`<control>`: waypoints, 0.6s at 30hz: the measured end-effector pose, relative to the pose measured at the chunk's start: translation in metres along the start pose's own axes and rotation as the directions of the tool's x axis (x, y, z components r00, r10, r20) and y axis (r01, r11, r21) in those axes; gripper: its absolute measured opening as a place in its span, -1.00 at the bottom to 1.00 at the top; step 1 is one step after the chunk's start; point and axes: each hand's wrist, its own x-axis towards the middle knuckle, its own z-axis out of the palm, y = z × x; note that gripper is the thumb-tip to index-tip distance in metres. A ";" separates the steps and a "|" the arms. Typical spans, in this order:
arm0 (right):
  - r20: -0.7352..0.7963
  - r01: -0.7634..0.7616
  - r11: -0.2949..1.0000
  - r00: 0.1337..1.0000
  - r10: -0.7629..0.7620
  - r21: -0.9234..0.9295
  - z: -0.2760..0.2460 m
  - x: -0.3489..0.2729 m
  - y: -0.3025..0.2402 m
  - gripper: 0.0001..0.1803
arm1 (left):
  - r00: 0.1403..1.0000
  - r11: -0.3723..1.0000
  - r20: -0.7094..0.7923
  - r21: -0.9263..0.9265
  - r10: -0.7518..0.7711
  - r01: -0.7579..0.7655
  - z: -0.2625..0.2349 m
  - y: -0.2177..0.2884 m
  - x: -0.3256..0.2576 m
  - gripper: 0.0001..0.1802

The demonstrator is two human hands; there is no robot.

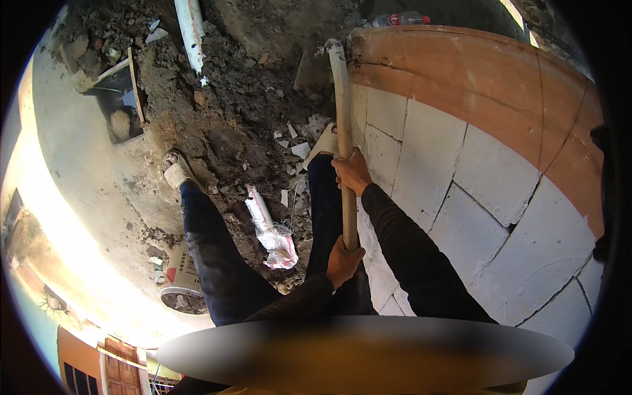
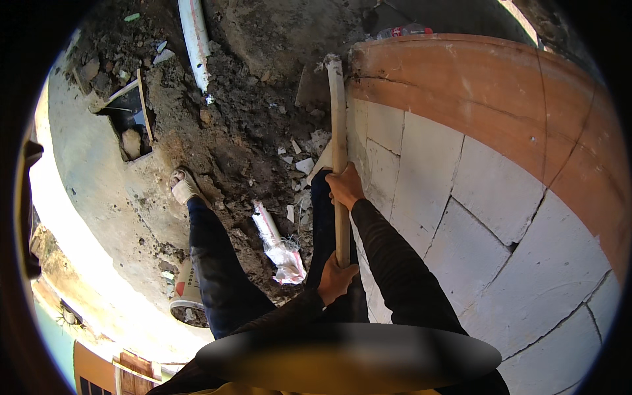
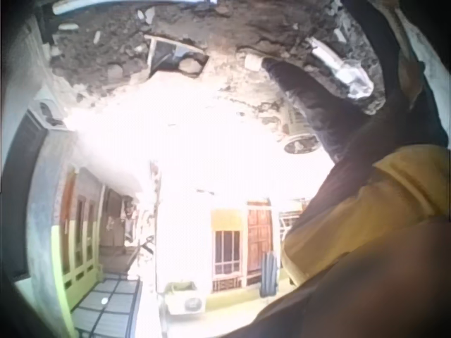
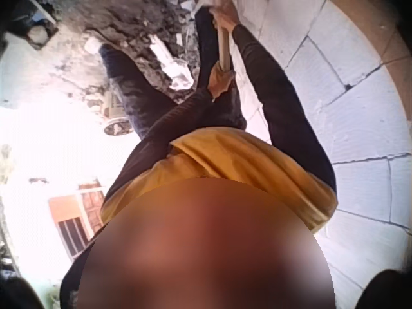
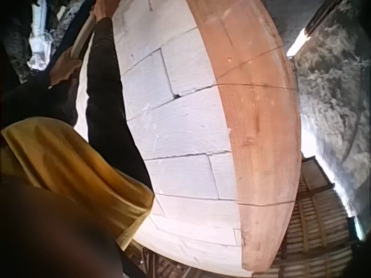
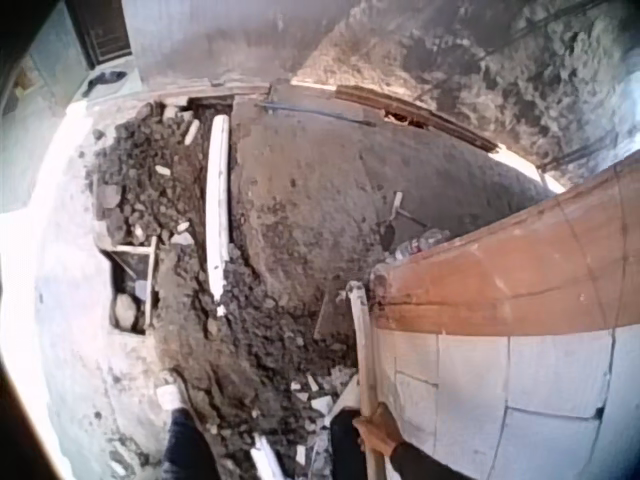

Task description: The person uses a pickaxe to break up and move soil and debris in a partially demolished indoor area. They repeatedly strike the ground, lift chunks of dirt and rubble, and shift materials aside to clear the space.

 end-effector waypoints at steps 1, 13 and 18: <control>0.009 -0.052 0.998 0.999 0.052 0.032 0.017 -0.007 0.010 -0.47 | 0.998 0.996 -0.040 0.080 0.041 -0.038 -0.018 -0.010 -0.008 -0.62; 0.084 0.122 0.989 0.988 -0.129 0.085 -0.017 -0.005 -0.046 -0.50 | 0.974 0.936 0.007 0.278 0.225 -0.218 0.008 0.014 0.022 -0.38; 0.101 0.191 0.972 0.979 -0.178 -0.134 -0.085 0.077 -0.093 -0.56 | 0.915 0.918 0.176 -0.233 0.364 -0.320 0.087 0.078 0.089 -0.31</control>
